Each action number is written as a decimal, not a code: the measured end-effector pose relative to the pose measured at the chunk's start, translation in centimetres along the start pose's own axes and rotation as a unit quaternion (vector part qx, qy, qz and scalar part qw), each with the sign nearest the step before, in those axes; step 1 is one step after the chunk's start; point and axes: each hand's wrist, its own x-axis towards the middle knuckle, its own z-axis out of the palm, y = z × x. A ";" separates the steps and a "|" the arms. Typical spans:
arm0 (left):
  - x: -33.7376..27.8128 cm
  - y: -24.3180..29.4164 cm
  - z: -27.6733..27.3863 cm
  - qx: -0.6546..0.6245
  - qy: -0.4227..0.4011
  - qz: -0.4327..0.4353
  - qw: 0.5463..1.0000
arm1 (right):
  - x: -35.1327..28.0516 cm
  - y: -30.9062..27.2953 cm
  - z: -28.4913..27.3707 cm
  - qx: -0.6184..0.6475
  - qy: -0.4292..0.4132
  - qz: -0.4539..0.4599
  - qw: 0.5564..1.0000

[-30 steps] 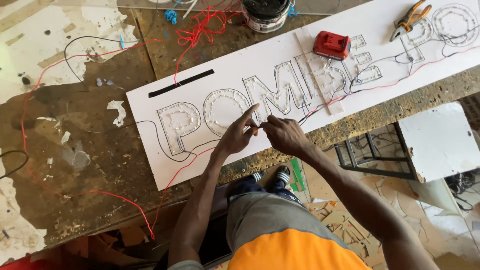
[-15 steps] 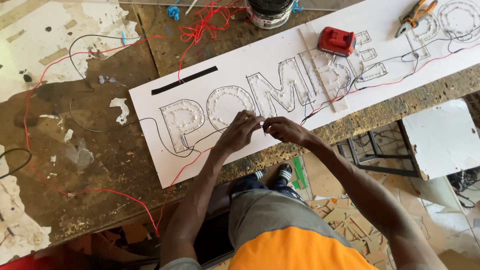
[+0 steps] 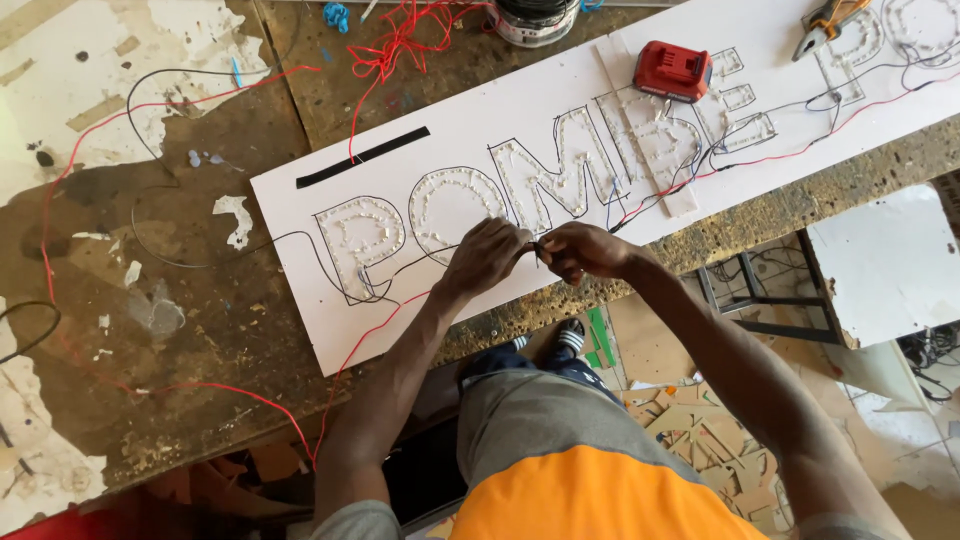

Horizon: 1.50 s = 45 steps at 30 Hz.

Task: Connecting electrical wires to components on a sign board to assemble a lighted sign

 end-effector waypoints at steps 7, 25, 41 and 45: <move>1.4 -0.4 -0.8 0.017 0.004 0.014 1.000 | 0.8 0.2 -0.9 0.065 -0.028 -0.006 0.998; 4.4 3.6 -3.0 -0.181 0.093 -0.195 0.960 | 0.0 -2.7 0.6 -0.037 0.010 -0.052 0.998; 5.7 3.1 -3.6 -0.248 0.094 -0.282 0.922 | -0.7 -2.9 3.5 -0.439 0.256 -0.395 0.765; 5.9 3.2 -3.4 -0.254 0.091 -0.266 0.925 | 0.3 -2.1 2.5 -0.457 0.290 -0.414 0.732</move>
